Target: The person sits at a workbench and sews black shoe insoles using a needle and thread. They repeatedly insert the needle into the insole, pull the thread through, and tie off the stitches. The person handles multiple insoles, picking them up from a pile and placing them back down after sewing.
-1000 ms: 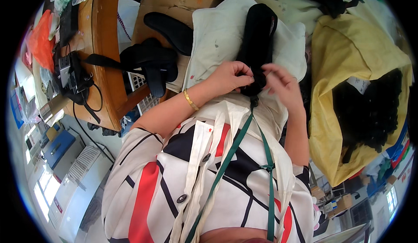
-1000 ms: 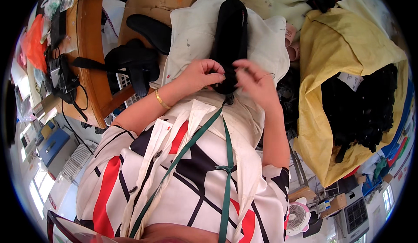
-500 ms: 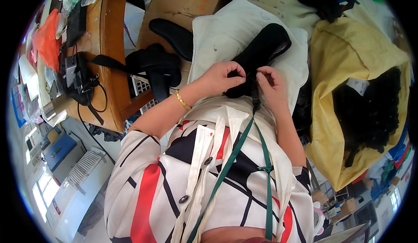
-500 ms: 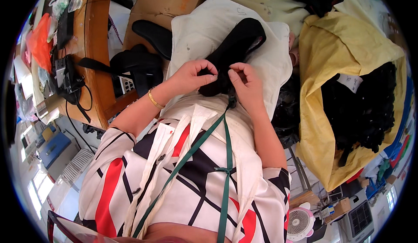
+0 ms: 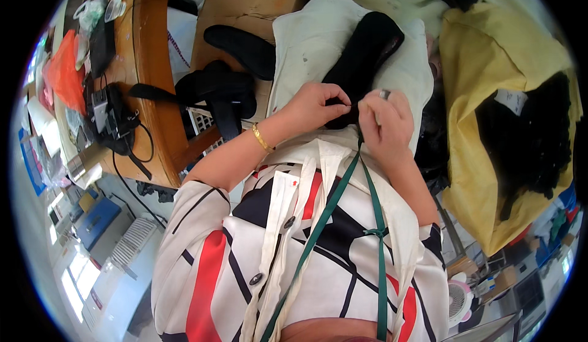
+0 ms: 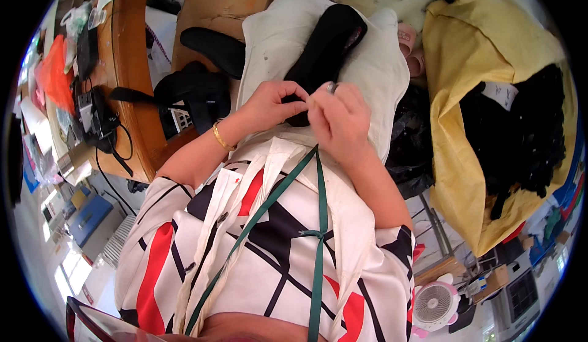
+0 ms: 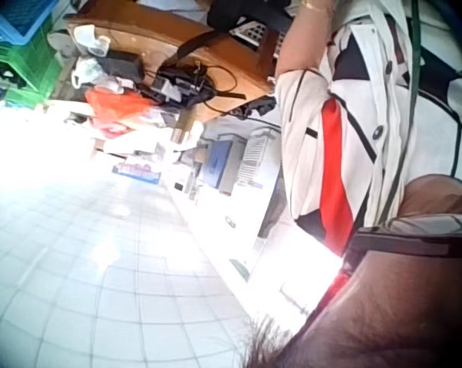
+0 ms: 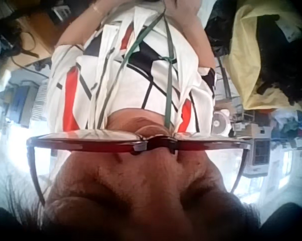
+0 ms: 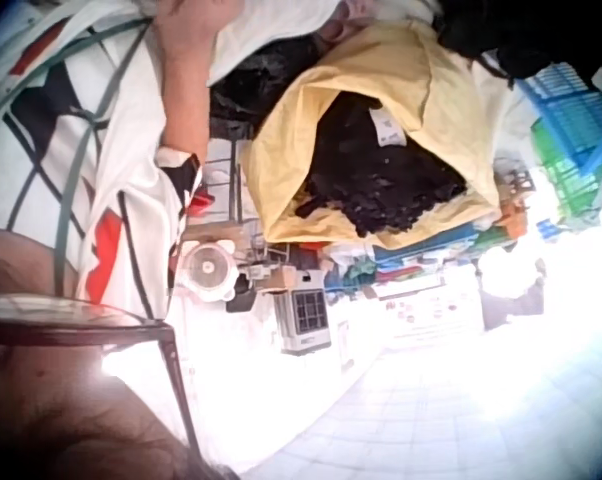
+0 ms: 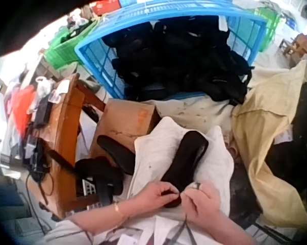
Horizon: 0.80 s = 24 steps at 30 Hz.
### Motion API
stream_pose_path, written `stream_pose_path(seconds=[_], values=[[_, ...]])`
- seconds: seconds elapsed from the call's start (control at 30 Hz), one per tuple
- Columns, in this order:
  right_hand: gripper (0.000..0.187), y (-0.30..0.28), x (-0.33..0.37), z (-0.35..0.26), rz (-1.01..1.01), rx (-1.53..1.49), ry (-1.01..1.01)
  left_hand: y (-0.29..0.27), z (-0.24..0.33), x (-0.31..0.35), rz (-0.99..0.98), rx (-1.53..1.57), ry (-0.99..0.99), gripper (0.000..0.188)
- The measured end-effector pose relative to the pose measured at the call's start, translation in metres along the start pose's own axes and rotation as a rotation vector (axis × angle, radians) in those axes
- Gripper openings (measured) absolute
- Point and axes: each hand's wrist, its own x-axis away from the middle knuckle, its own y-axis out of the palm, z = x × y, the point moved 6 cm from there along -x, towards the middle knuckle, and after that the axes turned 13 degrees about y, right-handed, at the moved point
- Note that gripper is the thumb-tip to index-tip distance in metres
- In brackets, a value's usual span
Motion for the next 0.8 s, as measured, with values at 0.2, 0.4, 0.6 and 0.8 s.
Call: stream_pose_path(seconds=[0.2,0.4,0.6,0.8], values=[[0.012,-0.004,0.006,0.023,-0.082,0.056,0.127,0.001,-0.004,0.005,0.028,0.183,-0.174,0.010],[0.012,0.019,0.015,0.014,-0.141,0.191,-0.090,0.006,-0.002,0.005,0.032,0.104,-0.074,0.010],[0.008,-0.005,0.006,0.010,-0.128,-0.590,0.462,0.006,0.005,0.007,-0.009,-0.041,0.007,0.019],[0.012,-0.062,0.037,0.037,-0.082,-1.046,0.803,0.010,0.025,0.013,-0.117,-0.442,0.396,0.019]])
